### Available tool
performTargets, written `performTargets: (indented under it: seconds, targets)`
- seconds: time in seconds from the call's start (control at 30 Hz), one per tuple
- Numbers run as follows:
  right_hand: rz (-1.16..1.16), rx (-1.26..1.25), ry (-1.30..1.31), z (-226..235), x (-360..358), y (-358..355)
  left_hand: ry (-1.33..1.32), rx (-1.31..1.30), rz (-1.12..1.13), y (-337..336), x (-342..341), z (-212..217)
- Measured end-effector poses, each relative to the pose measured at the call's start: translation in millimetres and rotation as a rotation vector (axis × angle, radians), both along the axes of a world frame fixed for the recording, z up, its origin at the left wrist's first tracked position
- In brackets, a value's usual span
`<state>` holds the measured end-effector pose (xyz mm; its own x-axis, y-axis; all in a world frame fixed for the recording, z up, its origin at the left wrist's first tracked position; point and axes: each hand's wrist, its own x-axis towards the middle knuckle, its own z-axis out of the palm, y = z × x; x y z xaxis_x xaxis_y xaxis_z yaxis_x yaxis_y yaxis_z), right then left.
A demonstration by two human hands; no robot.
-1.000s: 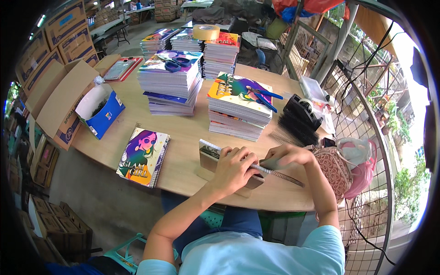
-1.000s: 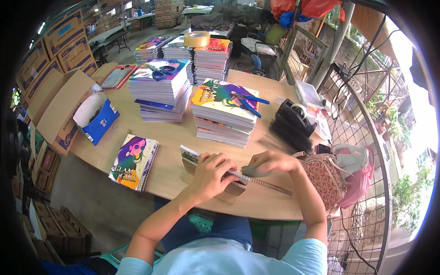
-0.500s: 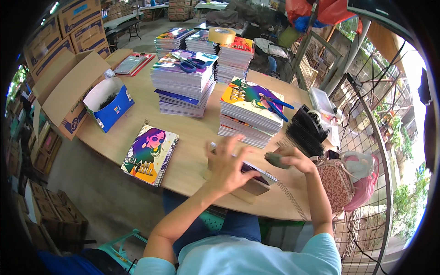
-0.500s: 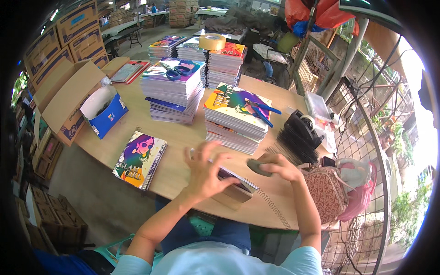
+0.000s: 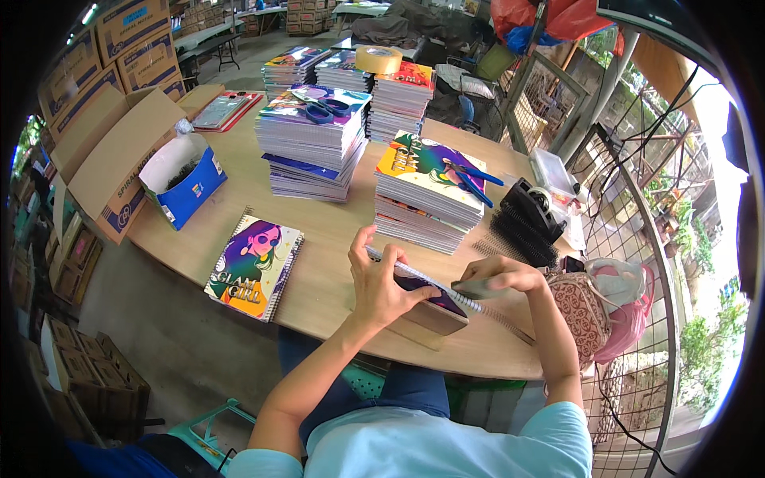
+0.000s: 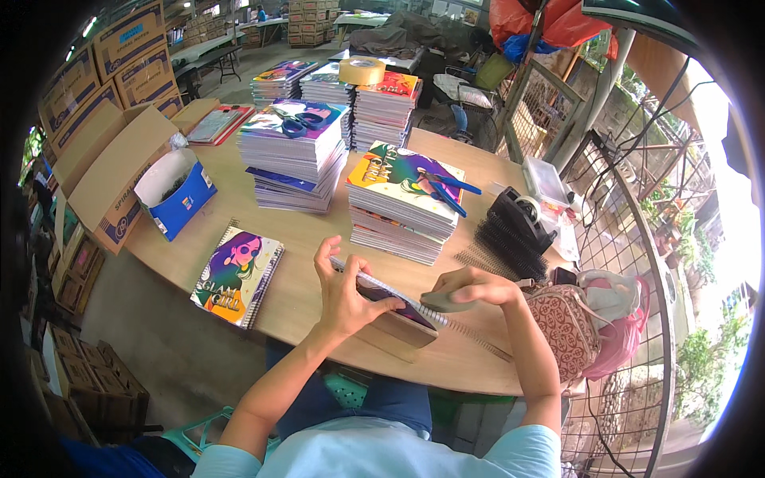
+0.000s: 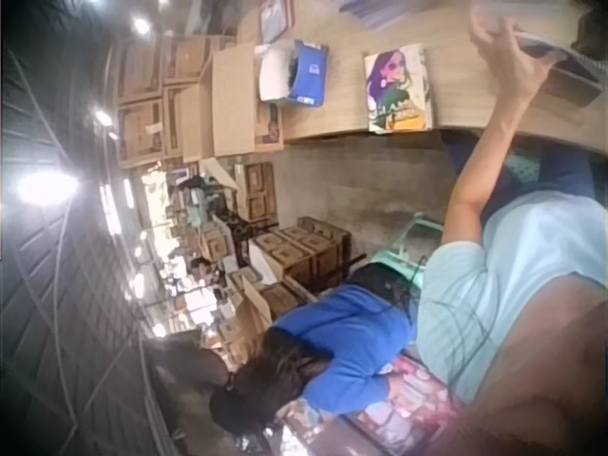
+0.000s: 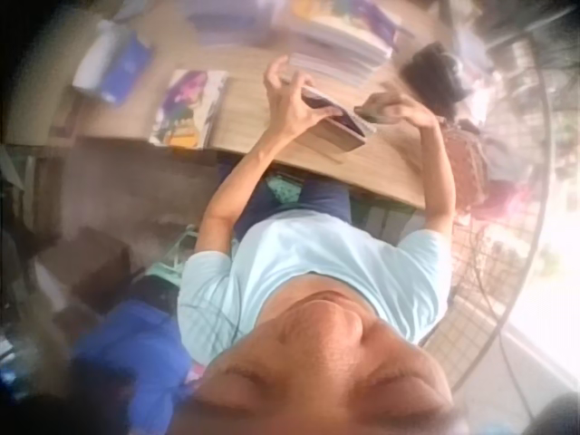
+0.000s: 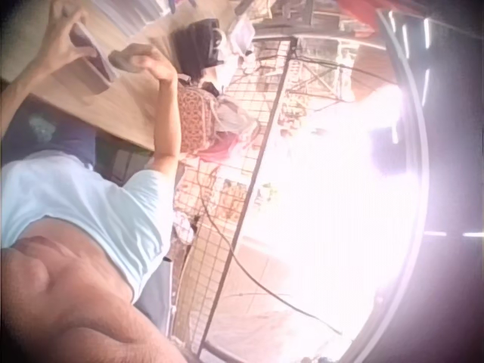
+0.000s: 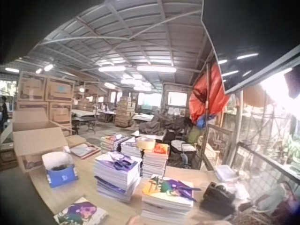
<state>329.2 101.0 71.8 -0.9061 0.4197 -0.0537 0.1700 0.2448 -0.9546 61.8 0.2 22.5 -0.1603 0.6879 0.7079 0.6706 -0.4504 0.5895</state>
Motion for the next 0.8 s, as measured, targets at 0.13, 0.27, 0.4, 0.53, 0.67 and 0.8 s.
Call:
performTargets:
  seconds: [0.13,0.27,0.4,0.53,0.67,0.8]
  targets:
    - [-0.061,0.139,-0.123,-7,7,13,-0.009,-0.021,-0.014,1,1,2]
    - [-0.09,0.057,-0.123,-3,-9,1,0.012,-0.041,-0.012,-5,0,2]
    - [-0.021,0.107,0.015,-4,-15,1,0.014,-0.038,-0.03,-9,2,2]
    - [-0.121,0.008,0.057,-10,-12,4,0.018,-0.049,-0.033,-7,4,1]
    - [-0.105,0.242,-0.109,-9,-33,0,0.043,-0.067,-0.042,-12,3,-2]
    - [-0.061,0.433,-0.335,11,-46,-6,0.021,-0.086,-0.07,-11,3,0]
